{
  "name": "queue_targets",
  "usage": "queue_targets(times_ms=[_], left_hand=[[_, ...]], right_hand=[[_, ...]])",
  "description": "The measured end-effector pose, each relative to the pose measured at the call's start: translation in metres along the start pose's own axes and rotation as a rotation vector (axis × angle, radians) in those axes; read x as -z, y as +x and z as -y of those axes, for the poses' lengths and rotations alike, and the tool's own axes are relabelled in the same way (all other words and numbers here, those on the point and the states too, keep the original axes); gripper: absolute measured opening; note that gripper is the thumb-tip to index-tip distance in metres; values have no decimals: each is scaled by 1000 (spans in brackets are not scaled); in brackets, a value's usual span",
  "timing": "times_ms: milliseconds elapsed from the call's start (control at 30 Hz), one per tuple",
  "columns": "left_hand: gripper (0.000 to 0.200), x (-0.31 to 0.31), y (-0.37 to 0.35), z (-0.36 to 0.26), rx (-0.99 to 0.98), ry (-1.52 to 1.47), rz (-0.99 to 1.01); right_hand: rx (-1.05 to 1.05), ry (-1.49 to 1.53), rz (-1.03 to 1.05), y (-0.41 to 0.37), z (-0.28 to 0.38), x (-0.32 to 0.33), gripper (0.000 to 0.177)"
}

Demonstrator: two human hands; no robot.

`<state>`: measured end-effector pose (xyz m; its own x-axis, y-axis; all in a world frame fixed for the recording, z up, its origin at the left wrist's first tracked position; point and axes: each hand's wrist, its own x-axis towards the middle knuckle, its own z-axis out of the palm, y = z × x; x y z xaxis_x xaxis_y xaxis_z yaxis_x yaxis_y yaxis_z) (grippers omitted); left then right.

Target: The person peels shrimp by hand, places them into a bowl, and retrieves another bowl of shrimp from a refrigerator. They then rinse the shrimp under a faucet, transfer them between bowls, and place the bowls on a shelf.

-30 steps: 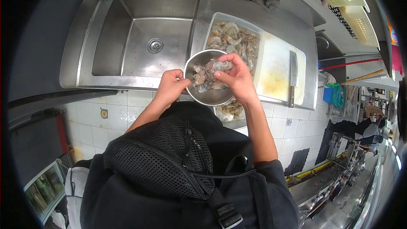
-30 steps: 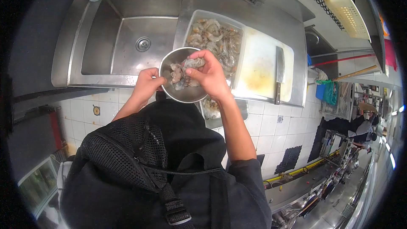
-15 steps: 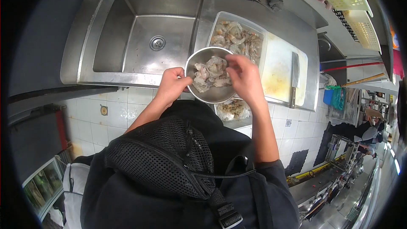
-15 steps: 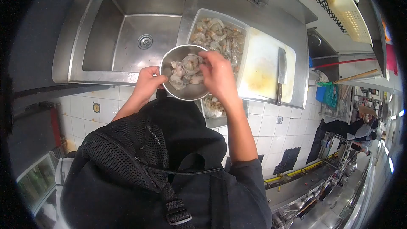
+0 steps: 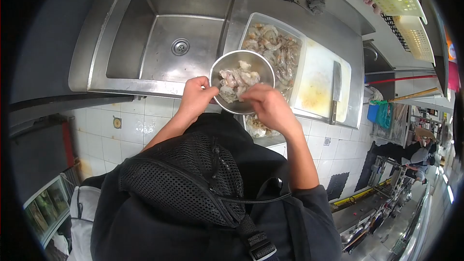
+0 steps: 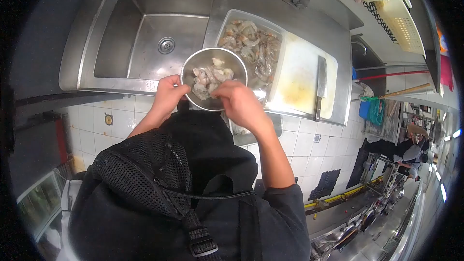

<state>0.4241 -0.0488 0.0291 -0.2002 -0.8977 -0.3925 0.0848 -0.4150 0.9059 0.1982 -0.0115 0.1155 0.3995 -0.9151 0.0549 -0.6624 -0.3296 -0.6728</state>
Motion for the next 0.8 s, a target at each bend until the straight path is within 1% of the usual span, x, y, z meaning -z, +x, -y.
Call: queue_targets(times_ms=[33,100,133,167,233,267,333,367,433,567,633,667,733,767,800], left_hand=[[20,-1,-1,-4,7,-20,-5],[20,0,1,-2,-7,-5,-6],[20,1,1,-1,-19,10,-7],[20,0,2,2,-19,14,-3],[20,-3,2,5,-81,54,-10],[20,-5,2,6,-82,56,-6],[21,-9,-1,8,-63,81,-36],[21,-8,-1,10,-59,77,-43],[22,-3,-1,16,-86,174,-3],[23,-5,2,28,-112,215,-5],[18,-4,0,22,-47,162,43],[18,-5,-1,17,-49,158,37],[16,-9,-4,6,46,-25,57],[16,-7,-3,8,44,-30,49],[15,-6,-1,10,48,-31,57]], right_hand=[[-1,-2,-4,1,-2,2,22],[-207,-16,-251,7,-8,6,21],[-207,-15,-255,10,-11,5,21],[-169,-95,-239,12,-14,1,26],[-96,-258,-209,14,-17,-7,44],[-99,-259,-212,14,-16,-12,44],[-26,-471,-72,13,-10,-24,60],[-22,-469,-64,16,-9,-27,60],[-255,-507,138,24,-10,-31,58],[-303,-614,191,30,-30,-41,58],[-335,-676,164,33,-29,-39,39],[-329,-678,166,33,-28,-35,39],[-153,-616,-105,34,-16,-20,23],[-145,-617,-101,36,-15,-16,23],[-151,-414,-135,37,-15,-11,23]])
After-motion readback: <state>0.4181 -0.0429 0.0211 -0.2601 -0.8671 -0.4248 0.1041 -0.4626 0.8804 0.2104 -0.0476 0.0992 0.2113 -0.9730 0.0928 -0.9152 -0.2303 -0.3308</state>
